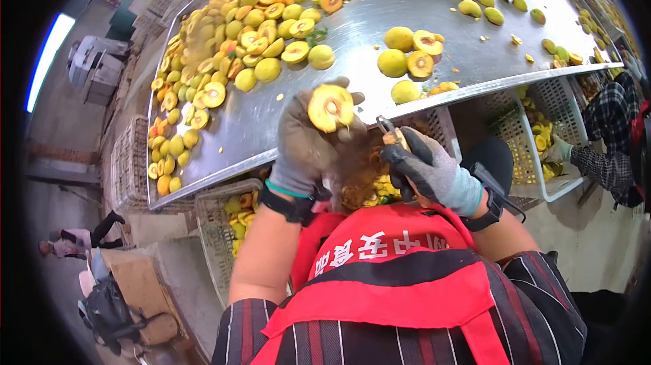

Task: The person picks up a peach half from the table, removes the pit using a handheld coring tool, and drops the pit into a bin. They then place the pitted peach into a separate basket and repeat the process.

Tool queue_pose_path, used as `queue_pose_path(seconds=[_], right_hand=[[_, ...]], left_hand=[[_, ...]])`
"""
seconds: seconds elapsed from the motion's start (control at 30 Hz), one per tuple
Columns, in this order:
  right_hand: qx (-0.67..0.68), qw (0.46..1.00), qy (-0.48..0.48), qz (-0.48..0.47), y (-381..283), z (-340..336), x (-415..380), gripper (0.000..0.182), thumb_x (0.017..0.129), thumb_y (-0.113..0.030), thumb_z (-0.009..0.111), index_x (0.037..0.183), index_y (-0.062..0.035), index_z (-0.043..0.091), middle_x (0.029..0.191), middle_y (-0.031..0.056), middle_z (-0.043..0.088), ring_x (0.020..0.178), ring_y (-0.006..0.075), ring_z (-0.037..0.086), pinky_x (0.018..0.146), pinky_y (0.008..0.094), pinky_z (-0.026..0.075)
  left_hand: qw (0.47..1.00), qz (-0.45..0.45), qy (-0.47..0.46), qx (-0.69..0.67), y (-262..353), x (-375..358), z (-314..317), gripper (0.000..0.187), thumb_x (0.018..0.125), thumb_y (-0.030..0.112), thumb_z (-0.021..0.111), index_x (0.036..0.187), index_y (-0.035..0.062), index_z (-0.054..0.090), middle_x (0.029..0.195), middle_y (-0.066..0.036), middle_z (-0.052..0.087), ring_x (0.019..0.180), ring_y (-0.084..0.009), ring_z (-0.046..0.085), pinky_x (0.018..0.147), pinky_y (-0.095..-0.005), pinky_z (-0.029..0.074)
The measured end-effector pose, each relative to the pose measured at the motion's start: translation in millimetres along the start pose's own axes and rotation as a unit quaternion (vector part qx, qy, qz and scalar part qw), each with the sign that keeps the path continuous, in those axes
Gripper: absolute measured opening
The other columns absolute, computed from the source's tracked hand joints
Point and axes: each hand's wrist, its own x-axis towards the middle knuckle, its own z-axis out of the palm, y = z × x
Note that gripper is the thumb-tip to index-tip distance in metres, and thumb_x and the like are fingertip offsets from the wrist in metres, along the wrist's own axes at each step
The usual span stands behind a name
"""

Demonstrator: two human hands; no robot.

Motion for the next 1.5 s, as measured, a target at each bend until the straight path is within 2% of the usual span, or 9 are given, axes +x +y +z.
queue_pose_path(seconds=[0.13,0.6,0.7,0.9,0.97,1.0,1.07,1.2,1.5], right_hand=[[-0.351,0.913,0.044,-0.206,-5.4,25.8,10.0,0.034,0.086,-0.026,0.059,0.107,-0.0012,0.048,0.079,0.0240,0.060,0.076,0.0405,0.060,0.062,0.0434,0.048],[-0.425,0.887,0.066,-0.167,14.1,59.2,12.4,0.026,0.086,-0.021,0.057,0.099,-0.0004,0.047,0.079,0.0209,0.061,0.075,0.0371,0.061,0.062,0.0410,0.048],[-0.427,0.863,0.023,-0.269,17.6,59.8,13.9,0.025,0.085,-0.017,0.057,0.100,0.0003,0.047,0.081,0.0194,0.060,0.075,0.0352,0.062,0.062,0.0400,0.049],[-0.560,0.815,-0.008,-0.149,24.5,55.6,18.0,0.026,0.082,-0.014,0.057,0.104,-0.0022,0.050,0.083,0.0147,0.056,0.069,0.0314,0.061,0.062,0.0368,0.050],[-0.567,0.710,0.026,-0.417,37.3,55.1,27.9,0.027,0.083,-0.016,0.059,0.106,-0.0043,0.051,0.081,0.0101,0.057,0.066,0.0248,0.061,0.060,0.0335,0.050],[-0.567,0.710,0.026,-0.416,36.6,57.4,26.8,0.027,0.083,-0.016,0.059,0.106,-0.0043,0.051,0.081,0.0101,0.057,0.066,0.0248,0.061,0.060,0.0335,0.050],[-0.229,0.960,0.029,-0.159,29.3,63.5,21.6,0.026,0.086,-0.018,0.059,0.107,-0.0057,0.050,0.076,0.0055,0.057,0.055,0.0168,0.057,0.050,0.0293,0.048],[0.094,0.993,0.071,-0.028,2.0,73.1,8.8,0.022,0.088,-0.021,0.059,0.104,-0.0074,0.052,0.070,0.0005,0.055,0.052,0.0063,0.051,0.041,0.0209,0.041],[0.049,0.998,-0.026,0.037,12.3,66.0,1.4,0.029,0.088,-0.029,0.059,0.102,-0.0048,0.050,0.064,0.0025,0.053,0.044,0.0111,0.051,0.037,0.0236,0.041]], left_hand=[[0.998,0.005,-0.029,-0.064,-18.6,-33.2,-1.2,0.063,0.090,0.046,0.042,0.127,-0.0050,0.041,0.109,-0.026,0.058,0.083,-0.0290,0.064,0.050,-0.0252,0.052],[0.943,0.199,0.091,0.250,-34.2,-54.1,2.1,0.051,0.095,0.047,0.038,0.109,-0.0005,0.052,0.092,-0.015,0.063,0.079,-0.0210,0.062,0.067,-0.0275,0.052],[0.942,0.182,0.078,0.272,-30.0,-57.4,0.2,0.051,0.095,0.045,0.036,0.109,-0.0014,0.052,0.091,-0.015,0.063,0.081,-0.0219,0.062,0.074,-0.0310,0.051],[0.946,0.140,0.073,0.282,-28.1,-61.4,-1.5,0.052,0.095,0.046,0.037,0.109,-0.0020,0.051,0.089,-0.015,0.062,0.081,-0.0207,0.061,0.074,-0.0302,0.051],[0.933,0.176,0.088,0.300,-33.2,-57.6,-3.7,0.052,0.095,0.046,0.036,0.110,-0.0022,0.051,0.089,-0.015,0.062,0.080,-0.0205,0.061,0.074,-0.0301,0.051],[0.919,0.211,0.102,0.318,-35.3,-56.0,-4.0,0.052,0.095,0.045,0.036,0.110,-0.0023,0.050,0.090,-0.015,0.062,0.079,-0.0203,0.061,0.074,-0.0300,0.050],[0.932,0.202,0.095,0.285,-31.0,-55.3,0.7,0.052,0.095,0.046,0.036,0.111,-0.0024,0.050,0.090,-0.015,0.062,0.079,-0.0206,0.061,0.075,-0.0299,0.050],[0.982,0.166,0.045,0.083,-18.7,-57.5,2.0,0.046,0.093,0.042,0.043,0.115,0.0016,0.050,0.103,-0.017,0.059,0.082,-0.0251,0.060,0.074,-0.0354,0.051],[0.979,0.146,0.027,-0.137,-19.7,-56.0,-8.6,0.046,0.092,0.039,0.047,0.122,0.0043,0.046,0.119,-0.018,0.053,0.116,-0.0408,0.046,0.092,-0.0481,0.043]])
